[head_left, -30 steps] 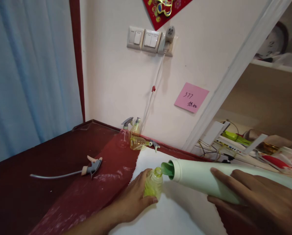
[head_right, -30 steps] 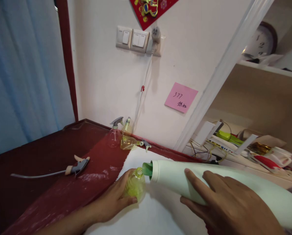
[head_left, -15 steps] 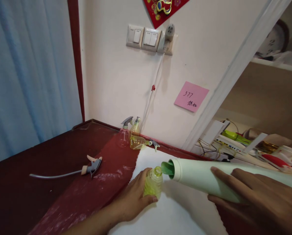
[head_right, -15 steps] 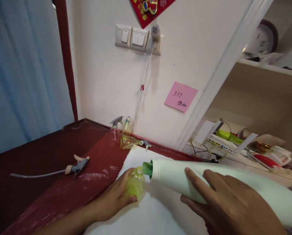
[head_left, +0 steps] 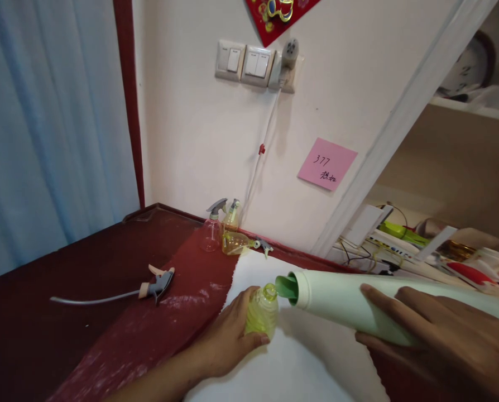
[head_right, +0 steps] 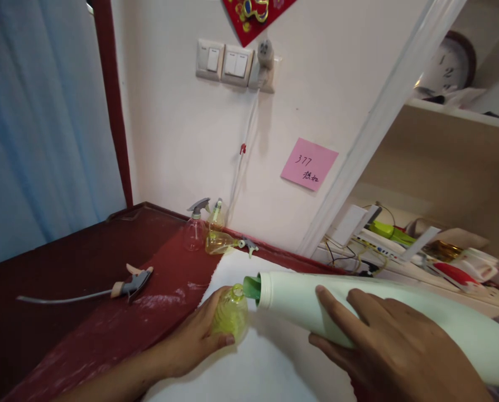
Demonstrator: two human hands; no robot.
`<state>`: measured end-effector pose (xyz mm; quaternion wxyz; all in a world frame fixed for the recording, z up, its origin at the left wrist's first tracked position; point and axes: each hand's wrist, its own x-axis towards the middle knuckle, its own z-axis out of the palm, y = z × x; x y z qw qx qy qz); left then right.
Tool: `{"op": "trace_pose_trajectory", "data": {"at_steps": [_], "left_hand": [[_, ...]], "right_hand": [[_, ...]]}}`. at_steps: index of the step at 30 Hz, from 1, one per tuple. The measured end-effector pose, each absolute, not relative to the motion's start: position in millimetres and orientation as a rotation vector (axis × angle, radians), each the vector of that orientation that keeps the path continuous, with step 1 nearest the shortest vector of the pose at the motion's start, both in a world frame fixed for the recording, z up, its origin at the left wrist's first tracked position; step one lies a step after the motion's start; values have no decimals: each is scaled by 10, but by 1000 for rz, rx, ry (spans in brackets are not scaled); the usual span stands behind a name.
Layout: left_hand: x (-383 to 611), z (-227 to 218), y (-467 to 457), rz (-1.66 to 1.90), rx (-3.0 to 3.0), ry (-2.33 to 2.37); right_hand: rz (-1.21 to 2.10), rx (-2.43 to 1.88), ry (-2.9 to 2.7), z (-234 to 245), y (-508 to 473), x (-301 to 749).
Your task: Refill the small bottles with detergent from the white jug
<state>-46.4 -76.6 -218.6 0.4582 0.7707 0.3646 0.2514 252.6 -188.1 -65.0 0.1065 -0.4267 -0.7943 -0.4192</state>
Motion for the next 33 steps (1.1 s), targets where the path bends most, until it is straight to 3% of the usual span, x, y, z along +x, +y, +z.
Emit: {"op": "trace_pose_trajectory", "data": {"at_steps": [33], "left_hand": [[-457,-2182,-761,624,1900,911]], "right_hand": [[-1263,-1222,-2347,-614,-1864,2531]]}}
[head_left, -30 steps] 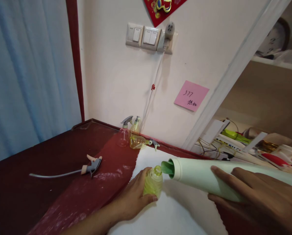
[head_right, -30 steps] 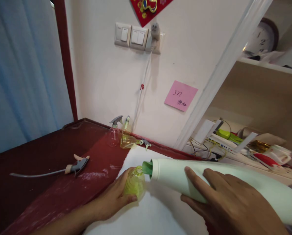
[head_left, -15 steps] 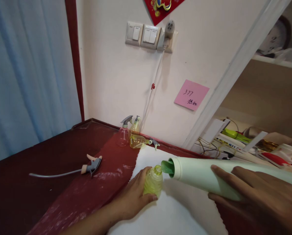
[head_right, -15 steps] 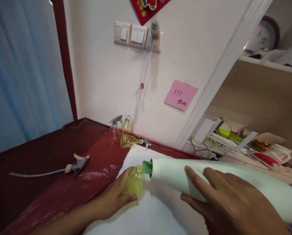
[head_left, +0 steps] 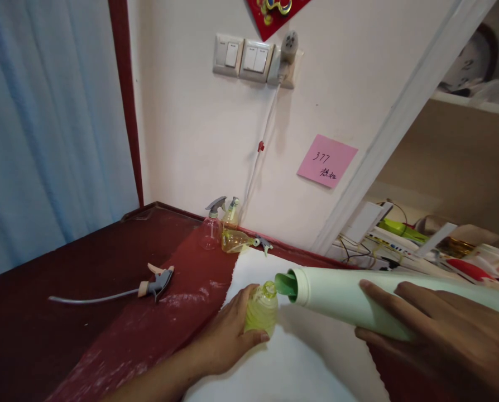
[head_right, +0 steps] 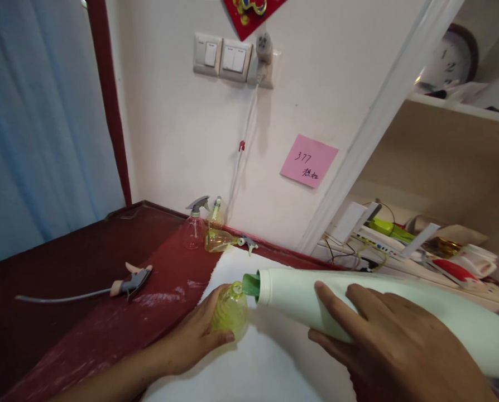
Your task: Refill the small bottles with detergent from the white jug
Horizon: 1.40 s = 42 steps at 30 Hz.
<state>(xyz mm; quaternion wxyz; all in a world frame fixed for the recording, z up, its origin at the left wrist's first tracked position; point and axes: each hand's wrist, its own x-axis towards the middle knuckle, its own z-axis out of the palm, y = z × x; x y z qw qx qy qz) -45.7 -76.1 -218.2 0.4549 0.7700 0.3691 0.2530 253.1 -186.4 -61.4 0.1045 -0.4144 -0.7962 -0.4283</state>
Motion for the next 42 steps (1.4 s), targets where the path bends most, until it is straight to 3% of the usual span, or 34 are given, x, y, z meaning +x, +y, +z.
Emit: {"op": "trace_pose_trajectory", "data": {"at_steps": [23,42], "left_hand": [[-452,-2147,-774,643,1905,891],[-465,-2151,-768,626,1884,899]], "right_hand": [[-1316,-1216,-2380,-600,-1867,2562],[-1155,-1398,-2332,-663,-1878,2542]]}}
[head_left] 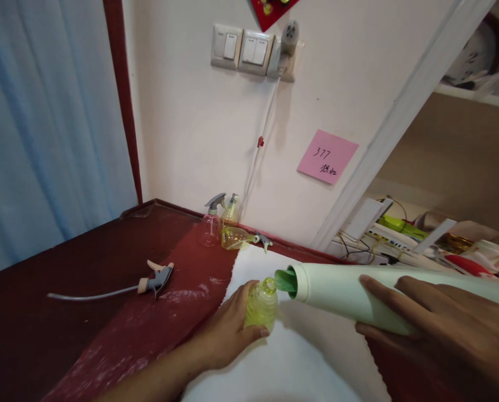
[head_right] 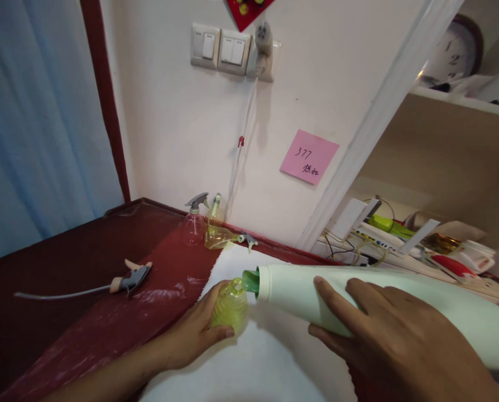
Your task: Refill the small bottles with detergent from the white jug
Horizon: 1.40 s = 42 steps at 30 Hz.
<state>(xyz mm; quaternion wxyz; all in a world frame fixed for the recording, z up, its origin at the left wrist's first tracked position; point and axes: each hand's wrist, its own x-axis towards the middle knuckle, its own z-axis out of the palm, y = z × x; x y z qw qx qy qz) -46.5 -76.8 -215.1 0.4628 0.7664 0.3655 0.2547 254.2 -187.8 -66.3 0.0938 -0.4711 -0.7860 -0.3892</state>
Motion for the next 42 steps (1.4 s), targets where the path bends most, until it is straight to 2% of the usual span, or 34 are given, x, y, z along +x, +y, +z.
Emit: {"op": "trace_pose_trajectory", "data": {"at_steps": [16,22,24,32,37,42], "left_hand": [[-463,-2179,-767,637,1889,900],[-455,-2181,-762,650,1873,899],[-455,-2175,-765,645,1872,907],[-459,-2217,-749,609,1857,927],[-453,-2207,-738,573,1812,986],[-444,-2275,-715,607,1782,983]], "right_hand": [[-1163,-1426,-2330,-662,-1874,2548],[-1294,-1271,-2352,-628,-1827,2503],[-1183,-1279,-2344,-634,-1802,2499],[-381,-1585,-1897,-741,-1610,2599],[-151,-1617,-1486,-970,-1358,2630],[56,-1410,-1122,-1208,-1022,2471]]}}
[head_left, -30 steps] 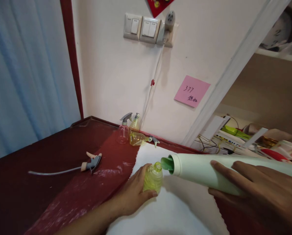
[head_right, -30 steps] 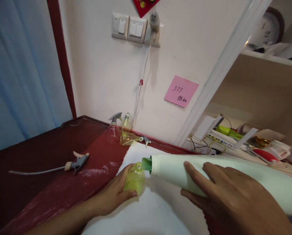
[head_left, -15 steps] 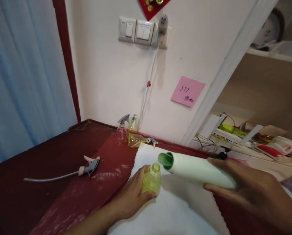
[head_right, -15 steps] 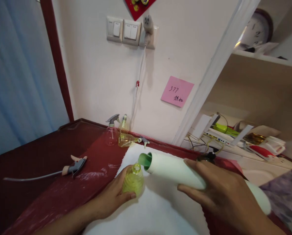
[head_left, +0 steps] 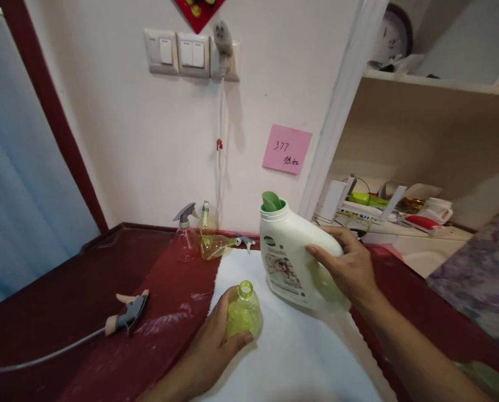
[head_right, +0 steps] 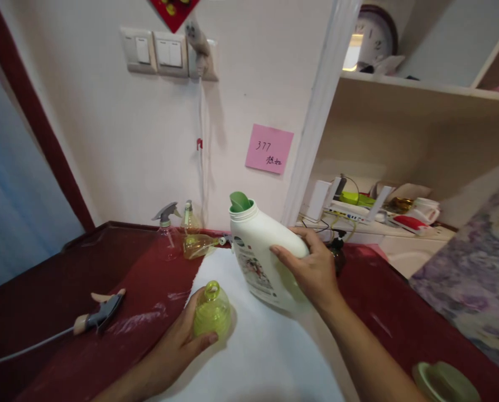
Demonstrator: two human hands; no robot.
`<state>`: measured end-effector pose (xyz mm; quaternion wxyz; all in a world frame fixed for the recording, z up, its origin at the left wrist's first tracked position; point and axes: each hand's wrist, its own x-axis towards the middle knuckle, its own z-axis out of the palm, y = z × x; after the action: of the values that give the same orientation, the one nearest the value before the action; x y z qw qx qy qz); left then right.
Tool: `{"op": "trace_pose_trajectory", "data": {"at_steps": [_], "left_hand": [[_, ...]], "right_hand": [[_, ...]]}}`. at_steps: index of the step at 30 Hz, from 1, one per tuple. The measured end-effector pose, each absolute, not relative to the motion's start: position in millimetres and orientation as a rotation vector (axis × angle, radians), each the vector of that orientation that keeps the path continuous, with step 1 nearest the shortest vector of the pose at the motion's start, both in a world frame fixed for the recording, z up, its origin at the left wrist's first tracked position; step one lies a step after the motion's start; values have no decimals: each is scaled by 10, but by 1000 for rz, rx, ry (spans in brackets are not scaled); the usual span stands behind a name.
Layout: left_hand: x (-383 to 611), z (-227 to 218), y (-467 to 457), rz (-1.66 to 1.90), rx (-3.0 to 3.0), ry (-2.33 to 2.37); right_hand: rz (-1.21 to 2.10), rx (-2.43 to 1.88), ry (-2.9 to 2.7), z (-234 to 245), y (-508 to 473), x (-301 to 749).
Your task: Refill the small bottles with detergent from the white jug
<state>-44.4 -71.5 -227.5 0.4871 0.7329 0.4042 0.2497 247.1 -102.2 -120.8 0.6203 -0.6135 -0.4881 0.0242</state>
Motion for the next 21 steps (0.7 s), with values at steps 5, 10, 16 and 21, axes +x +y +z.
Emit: {"op": "trace_pose_trajectory", "data": {"at_steps": [5,10,16,21], "left_hand": [[-449,-2317,-699,605,1773,984],[-448,-2296,-683,585,1766,978],[-445,-2314,-669,599,1752,987],[-450,-2371,-650,658,1792,943]], "right_hand": [[117,-1270,-955,-1477,-732,2247],[152,-1235,-860,-1717,-589,2074],[166,-1265,-907,-1780,-569,2113],[-64,-1290,-936,-1641,-818,2023]]}}
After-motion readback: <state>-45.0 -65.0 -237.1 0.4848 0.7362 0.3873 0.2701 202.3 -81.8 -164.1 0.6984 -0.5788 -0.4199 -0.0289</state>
